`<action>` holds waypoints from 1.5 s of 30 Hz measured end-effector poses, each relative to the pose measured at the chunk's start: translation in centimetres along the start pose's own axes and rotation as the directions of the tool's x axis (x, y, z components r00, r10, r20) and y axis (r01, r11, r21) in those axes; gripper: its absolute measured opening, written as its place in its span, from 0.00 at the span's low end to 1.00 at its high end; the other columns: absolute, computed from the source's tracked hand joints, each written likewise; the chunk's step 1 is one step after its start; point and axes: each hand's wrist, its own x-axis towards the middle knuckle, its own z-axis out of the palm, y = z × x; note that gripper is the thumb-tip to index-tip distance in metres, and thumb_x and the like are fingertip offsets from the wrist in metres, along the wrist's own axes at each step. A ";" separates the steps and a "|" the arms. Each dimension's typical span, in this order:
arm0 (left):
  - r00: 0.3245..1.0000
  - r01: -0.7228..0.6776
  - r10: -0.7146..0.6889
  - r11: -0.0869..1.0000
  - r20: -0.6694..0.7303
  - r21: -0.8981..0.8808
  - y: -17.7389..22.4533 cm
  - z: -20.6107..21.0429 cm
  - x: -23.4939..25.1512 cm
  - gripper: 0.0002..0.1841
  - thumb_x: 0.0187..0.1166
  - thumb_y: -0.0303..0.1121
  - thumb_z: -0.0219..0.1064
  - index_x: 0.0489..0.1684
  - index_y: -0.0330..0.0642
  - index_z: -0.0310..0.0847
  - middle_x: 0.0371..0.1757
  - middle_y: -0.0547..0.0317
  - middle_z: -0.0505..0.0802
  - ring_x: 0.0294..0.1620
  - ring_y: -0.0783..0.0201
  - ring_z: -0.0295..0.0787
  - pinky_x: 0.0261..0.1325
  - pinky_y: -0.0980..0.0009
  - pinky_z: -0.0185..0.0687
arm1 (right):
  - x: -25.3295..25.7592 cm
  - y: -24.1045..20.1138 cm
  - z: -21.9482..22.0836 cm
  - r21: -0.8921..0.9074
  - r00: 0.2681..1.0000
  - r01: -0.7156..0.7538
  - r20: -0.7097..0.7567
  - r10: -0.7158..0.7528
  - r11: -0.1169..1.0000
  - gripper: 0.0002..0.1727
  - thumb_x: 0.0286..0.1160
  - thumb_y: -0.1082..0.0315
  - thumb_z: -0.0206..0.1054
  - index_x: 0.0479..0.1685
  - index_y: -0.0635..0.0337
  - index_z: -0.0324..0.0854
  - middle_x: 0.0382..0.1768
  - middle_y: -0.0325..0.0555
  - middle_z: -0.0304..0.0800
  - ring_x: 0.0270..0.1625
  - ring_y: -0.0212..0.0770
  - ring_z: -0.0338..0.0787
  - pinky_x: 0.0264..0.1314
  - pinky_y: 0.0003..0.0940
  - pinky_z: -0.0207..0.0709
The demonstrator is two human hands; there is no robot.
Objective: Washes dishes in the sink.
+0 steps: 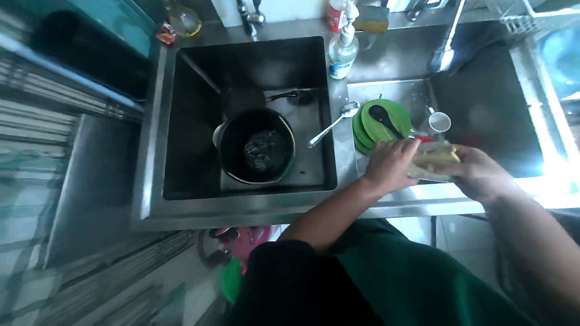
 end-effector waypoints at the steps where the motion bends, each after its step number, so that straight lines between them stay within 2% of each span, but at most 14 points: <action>1: 0.999 0.029 -0.030 0.999 -0.037 -0.025 -0.5 0.0 -0.4 0.44 0.54 0.43 0.86 0.79 0.43 0.76 0.70 0.50 0.89 0.73 0.50 0.82 0.81 0.44 0.65 | -0.1 -0.3 -0.2 -0.023 1.000 0.011 -0.017 -0.012 1.000 0.25 0.46 0.74 0.79 0.51 0.60 0.85 0.39 0.37 0.94 0.41 0.29 0.93 0.46 0.26 0.90; 7: 0.921 0.196 -0.286 0.927 -0.265 -0.319 -2.6 -1.5 -2.2 0.46 0.50 0.46 0.91 0.76 0.41 0.78 0.66 0.45 0.89 0.71 0.46 0.82 0.73 0.43 0.74 | -1.3 -3.2 -2.7 -0.026 0.973 0.171 -0.151 -0.173 0.985 0.24 0.53 0.71 0.77 0.56 0.53 0.83 0.39 0.33 0.93 0.38 0.29 0.93 0.42 0.28 0.90; 12: 0.767 -0.017 -0.335 0.842 -0.547 -0.539 -5.8 -1.7 -3.7 0.51 0.46 0.36 0.93 0.76 0.29 0.69 0.69 0.40 0.86 0.70 0.56 0.84 0.75 0.60 0.81 | -2.6 -3.1 -5.8 0.289 0.964 0.191 -0.234 -0.125 0.938 0.19 0.79 0.68 0.62 0.68 0.51 0.73 0.50 0.44 0.92 0.47 0.44 0.95 0.47 0.45 0.94; 18: 0.724 -0.006 -0.358 0.852 -0.590 -0.524 -7.9 -2.1 -3.8 0.55 0.47 0.33 0.92 0.81 0.25 0.61 0.70 0.41 0.85 0.70 0.64 0.84 0.76 0.68 0.78 | -3.1 0.8 -6.2 0.633 0.980 -0.044 -0.125 0.158 0.773 0.15 0.81 0.65 0.50 0.59 0.51 0.78 0.46 0.46 0.93 0.41 0.42 0.95 0.39 0.38 0.93; 21: 0.730 -0.032 -0.335 0.854 -0.595 -0.520 -8.3 -1.8 -3.6 0.55 0.48 0.33 0.92 0.81 0.27 0.61 0.70 0.43 0.85 0.70 0.64 0.84 0.76 0.68 0.80 | -3.1 2.2 -6.4 0.749 0.978 -0.053 -0.093 0.185 0.660 0.24 0.88 0.47 0.45 0.60 0.52 0.80 0.49 0.49 0.93 0.45 0.46 0.95 0.42 0.42 0.94; 25: 0.717 -0.016 -0.367 0.842 -0.593 -0.540 -8.4 -1.6 -3.8 0.61 0.44 0.34 0.94 0.86 0.34 0.55 0.75 0.47 0.82 0.74 0.65 0.81 0.77 0.66 0.79 | -2.8 3.7 -7.2 0.855 0.981 -0.074 -0.030 0.193 0.513 0.43 0.79 0.24 0.41 0.65 0.51 0.81 0.52 0.54 0.93 0.46 0.50 0.95 0.41 0.47 0.93; 28: 0.621 -0.035 -0.288 0.919 -0.729 -0.393 -7.8 -0.6 -7.0 0.61 0.51 0.44 0.90 0.86 0.26 0.52 0.80 0.36 0.75 0.77 0.56 0.75 0.75 0.61 0.76 | -2.7 4.4 -8.0 0.861 0.965 -0.104 -0.034 0.260 0.498 0.40 0.83 0.29 0.37 0.63 0.51 0.81 0.50 0.51 0.93 0.46 0.48 0.95 0.43 0.46 0.92; 30: 0.626 -0.052 -0.204 0.952 -0.753 -0.301 -4.5 0.4 -9.5 0.43 0.62 0.42 0.84 0.71 0.23 0.63 0.62 0.43 0.83 0.62 0.65 0.80 0.63 0.70 0.77 | -2.5 4.8 -8.9 0.845 0.955 -0.119 -0.046 0.292 0.521 0.31 0.86 0.41 0.39 0.58 0.50 0.82 0.47 0.48 0.93 0.44 0.45 0.95 0.43 0.44 0.92; 32: 0.806 -0.016 -0.163 0.955 -0.569 -0.295 -0.3 0.9 -9.4 0.26 0.66 0.35 0.79 0.57 0.27 0.77 0.48 0.49 0.90 0.51 0.68 0.88 0.56 0.73 0.85 | -1.9 5.5 -10.0 0.825 0.964 -0.112 -0.045 0.262 0.554 0.26 0.83 0.49 0.41 0.54 0.50 0.83 0.45 0.47 0.93 0.44 0.44 0.94 0.44 0.43 0.91; 34: 0.957 0.257 -0.277 0.949 -0.090 -0.181 1.9 0.4 -5.4 0.25 0.70 0.33 0.74 0.67 0.32 0.81 0.56 0.44 0.92 0.57 0.56 0.90 0.62 0.61 0.85 | -0.6 6.4 -11.2 0.816 0.972 -0.112 -0.030 0.234 0.567 0.23 0.79 0.51 0.44 0.49 0.50 0.84 0.44 0.47 0.93 0.43 0.44 0.94 0.43 0.43 0.90; 35: 0.904 0.403 -0.388 0.913 0.177 -0.059 1.9 0.2 -2.2 0.30 0.73 0.33 0.73 0.78 0.37 0.73 0.68 0.42 0.87 0.69 0.50 0.85 0.72 0.54 0.80 | 0.2 6.5 -11.7 0.816 0.973 -0.114 -0.024 0.230 0.566 0.23 0.79 0.51 0.44 0.49 0.50 0.84 0.44 0.47 0.93 0.43 0.44 0.94 0.44 0.43 0.90; 37: 0.736 0.524 -0.553 0.831 0.390 0.187 -0.1 2.4 3.5 0.43 0.68 0.28 0.77 0.88 0.40 0.60 0.80 0.37 0.77 0.78 0.39 0.77 0.75 0.41 0.76 | 1.4 6.4 -12.5 0.816 0.972 -0.121 -0.019 0.235 0.565 0.24 0.80 0.51 0.41 0.50 0.50 0.83 0.44 0.47 0.92 0.44 0.44 0.93 0.45 0.44 0.89; 41: 0.599 0.563 -0.670 0.742 0.438 0.365 -6.9 8.0 7.3 0.55 0.58 0.22 0.81 0.93 0.37 0.49 0.83 0.30 0.71 0.75 0.28 0.76 0.71 0.32 0.75 | 3.1 6.7 -15.7 0.820 0.976 -0.180 0.083 0.199 0.543 0.22 0.78 0.52 0.46 0.49 0.51 0.84 0.44 0.48 0.93 0.44 0.46 0.94 0.44 0.47 0.90; 45: 0.586 0.530 -0.598 0.793 0.546 0.299 -10.9 10.6 7.4 0.69 0.46 0.26 0.91 0.97 0.49 0.42 0.91 0.39 0.64 0.86 0.36 0.67 0.83 0.39 0.67 | 3.7 7.9 -20.6 0.776 0.962 -0.270 0.236 0.133 0.571 0.25 0.70 0.55 0.55 0.68 0.48 0.79 0.52 0.46 0.92 0.48 0.45 0.94 0.45 0.45 0.91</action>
